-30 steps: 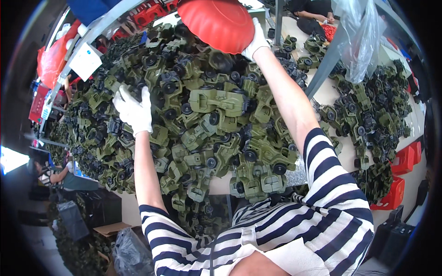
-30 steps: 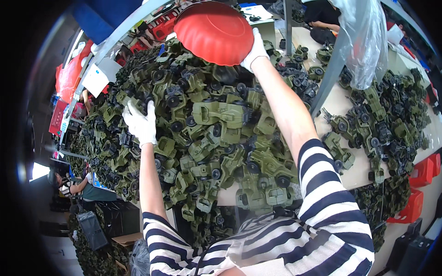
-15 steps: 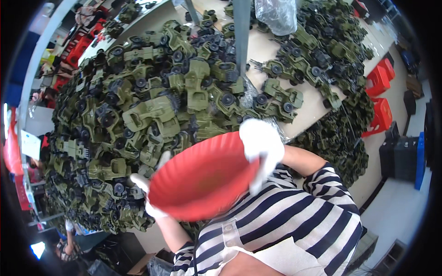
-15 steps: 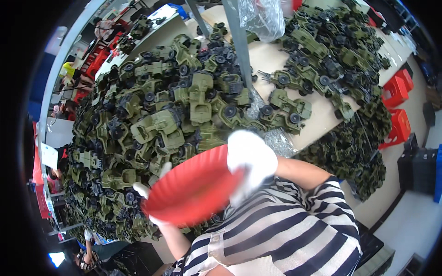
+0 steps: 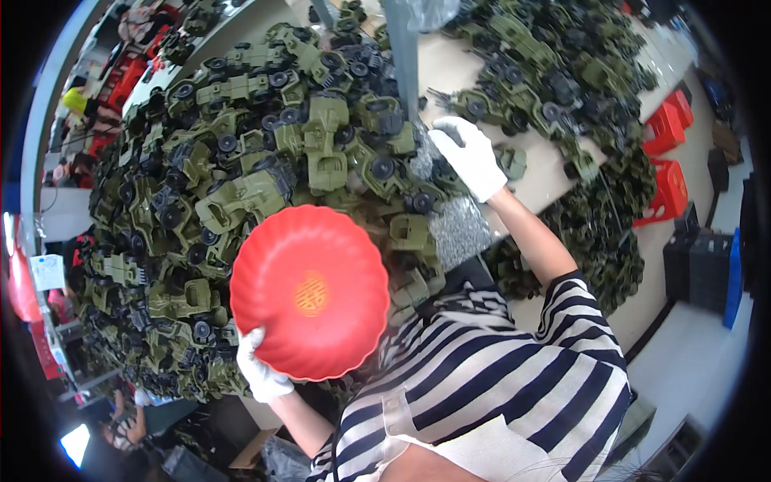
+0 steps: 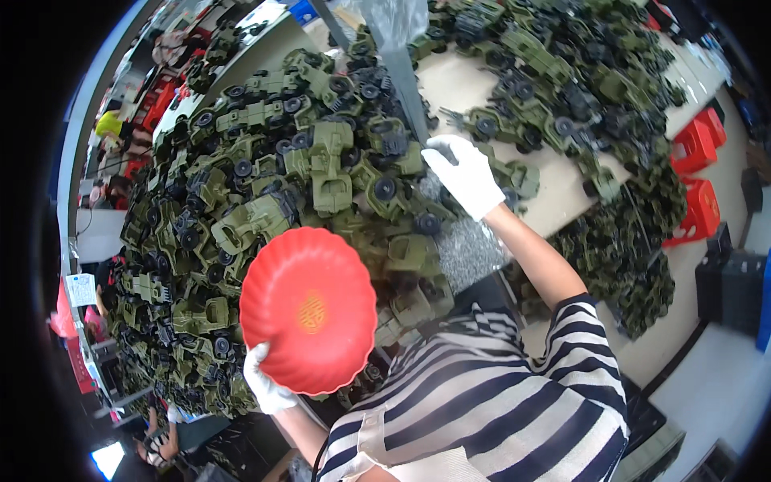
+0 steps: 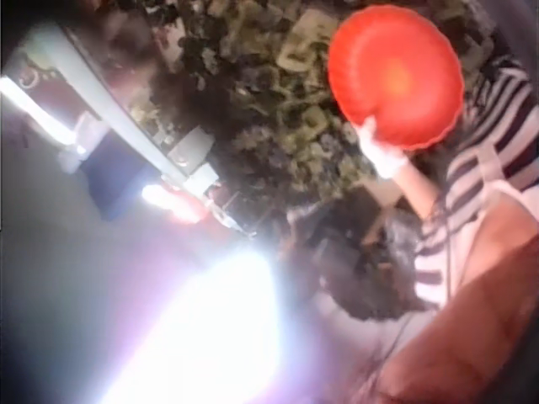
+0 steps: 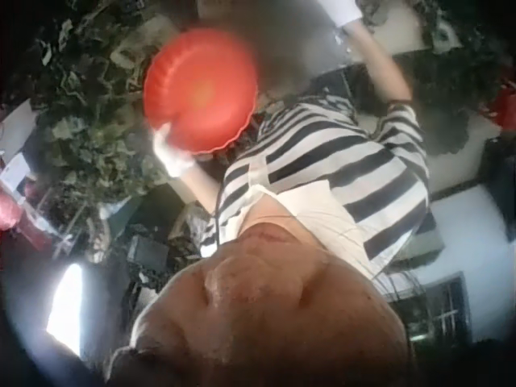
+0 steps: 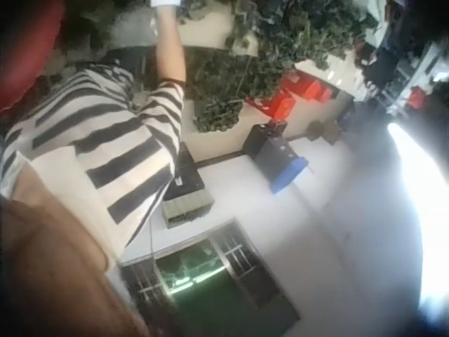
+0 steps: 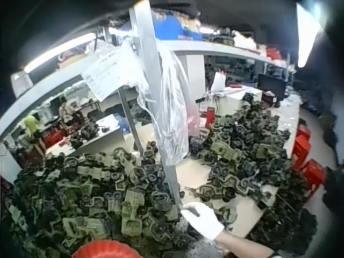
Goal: The person assembles green plastic toy tanks by hand, picking up individual components from a large pile on a table and snapping them together. The person places the completed tank bodies into a red bowl and continues to sort through the pile to find and attach smaller black parts, such as turrets and wheels, to the main bodies.
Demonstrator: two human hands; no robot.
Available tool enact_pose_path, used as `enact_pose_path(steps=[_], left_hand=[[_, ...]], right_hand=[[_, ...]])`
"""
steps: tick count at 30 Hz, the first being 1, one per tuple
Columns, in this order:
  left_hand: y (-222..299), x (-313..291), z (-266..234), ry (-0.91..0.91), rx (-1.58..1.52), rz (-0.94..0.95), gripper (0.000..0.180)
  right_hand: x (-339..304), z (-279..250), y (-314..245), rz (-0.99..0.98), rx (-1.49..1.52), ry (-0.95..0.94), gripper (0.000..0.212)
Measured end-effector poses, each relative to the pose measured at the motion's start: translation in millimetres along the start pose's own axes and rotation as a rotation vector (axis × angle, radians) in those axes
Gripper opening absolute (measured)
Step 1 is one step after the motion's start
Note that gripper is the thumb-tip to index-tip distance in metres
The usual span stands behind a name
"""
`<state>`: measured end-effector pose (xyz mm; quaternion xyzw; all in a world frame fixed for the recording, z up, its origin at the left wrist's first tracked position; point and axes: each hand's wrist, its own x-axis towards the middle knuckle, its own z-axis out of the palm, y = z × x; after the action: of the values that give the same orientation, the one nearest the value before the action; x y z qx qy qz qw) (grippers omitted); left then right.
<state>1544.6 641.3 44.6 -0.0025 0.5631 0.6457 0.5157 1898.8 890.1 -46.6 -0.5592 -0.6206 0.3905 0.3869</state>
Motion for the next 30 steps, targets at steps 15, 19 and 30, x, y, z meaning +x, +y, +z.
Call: enact_pose_path(steps=[15, 19, 30], left_hand=[[-49, -4, 116, 0.189, -0.161, 0.241, 0.067], [-63, 9, 130, 0.167, -0.169, 0.178, 0.069], [-83, 37, 170, -0.082, 0.009, 0.066, 0.075]], right_hand=[[354, 107, 10, 0.258, 0.051, -0.802, 0.095], [359, 153, -28, 0.072, -0.454, -0.769, 0.099], [419, -33, 42, -0.742, -0.887, -0.893, 0.026]])
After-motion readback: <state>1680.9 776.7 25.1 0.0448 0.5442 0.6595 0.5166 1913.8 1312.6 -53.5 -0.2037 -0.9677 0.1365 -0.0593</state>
